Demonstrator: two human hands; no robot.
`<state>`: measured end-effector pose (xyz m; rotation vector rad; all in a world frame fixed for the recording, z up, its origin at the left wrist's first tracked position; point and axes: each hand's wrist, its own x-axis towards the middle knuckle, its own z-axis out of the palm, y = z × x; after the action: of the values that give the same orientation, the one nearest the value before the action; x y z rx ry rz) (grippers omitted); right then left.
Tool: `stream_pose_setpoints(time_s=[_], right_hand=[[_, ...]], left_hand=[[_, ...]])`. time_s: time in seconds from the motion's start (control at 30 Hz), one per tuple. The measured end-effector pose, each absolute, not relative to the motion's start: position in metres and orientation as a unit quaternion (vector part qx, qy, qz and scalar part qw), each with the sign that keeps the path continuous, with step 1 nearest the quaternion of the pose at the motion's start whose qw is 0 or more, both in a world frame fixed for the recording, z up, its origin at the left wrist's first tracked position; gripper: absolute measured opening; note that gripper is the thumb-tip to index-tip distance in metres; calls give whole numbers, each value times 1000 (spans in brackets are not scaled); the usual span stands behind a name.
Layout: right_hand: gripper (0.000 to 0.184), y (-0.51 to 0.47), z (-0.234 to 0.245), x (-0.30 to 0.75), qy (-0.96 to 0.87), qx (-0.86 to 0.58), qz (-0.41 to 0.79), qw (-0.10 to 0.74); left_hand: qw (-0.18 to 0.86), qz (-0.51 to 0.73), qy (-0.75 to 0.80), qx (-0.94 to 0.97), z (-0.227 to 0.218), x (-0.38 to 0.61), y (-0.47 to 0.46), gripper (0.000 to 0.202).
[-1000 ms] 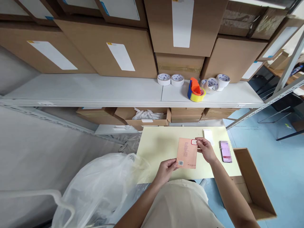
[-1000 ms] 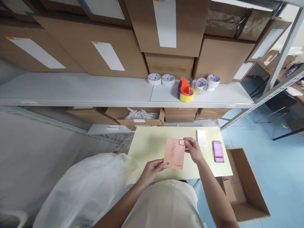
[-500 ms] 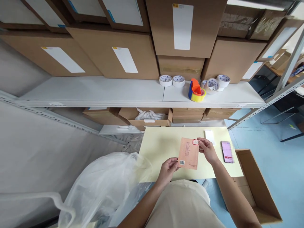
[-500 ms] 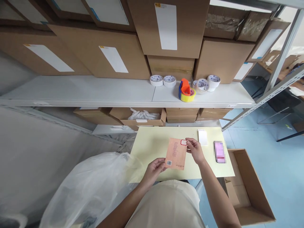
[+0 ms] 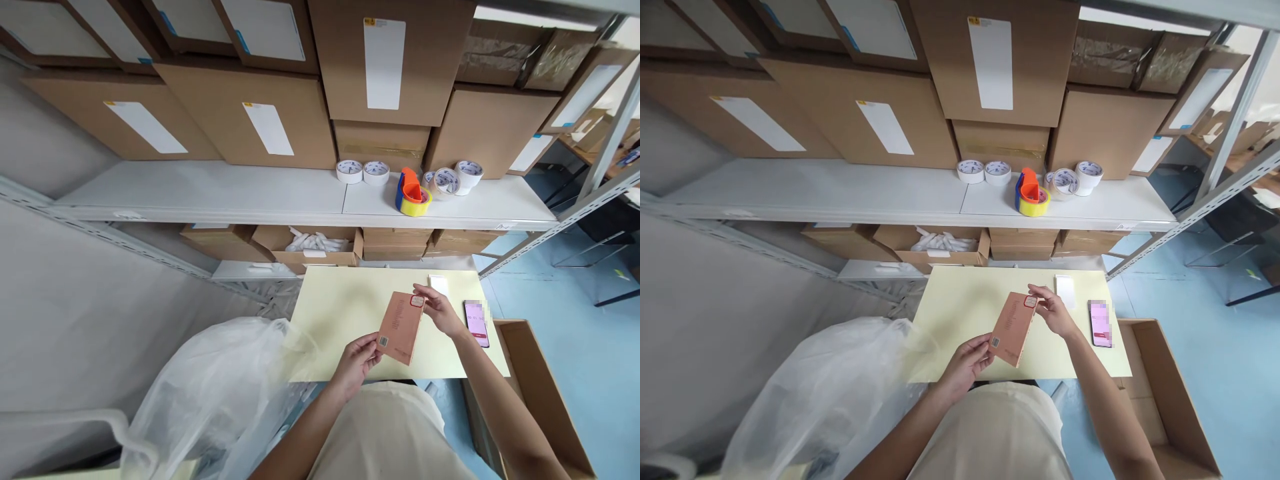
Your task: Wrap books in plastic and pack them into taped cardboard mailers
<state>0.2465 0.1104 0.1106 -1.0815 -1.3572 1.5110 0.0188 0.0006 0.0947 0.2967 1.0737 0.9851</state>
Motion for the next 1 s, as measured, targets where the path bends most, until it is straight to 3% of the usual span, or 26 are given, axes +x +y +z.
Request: stream_pose_setpoints(time_s=[0.17,0.4,0.5,0.63,1.0], right_hand=[[27,126,126,252,-637,-396,569,336],[36,137,127,263,-581,-410,645,280],[35,137,131,264,-583,-425,632,283],[39,133,134,262,-554,-454,622,317],[53,120,108,262,-445,-489,653,369]], left_hand=[[747,423,483,174,96,33,2,49],[673,446,517,283,107,33,13,55],[627,453,525,355,114,35,20,55],[559,431,586,398,117,49,23,39],[554,407,615,387,115,67,16,35]])
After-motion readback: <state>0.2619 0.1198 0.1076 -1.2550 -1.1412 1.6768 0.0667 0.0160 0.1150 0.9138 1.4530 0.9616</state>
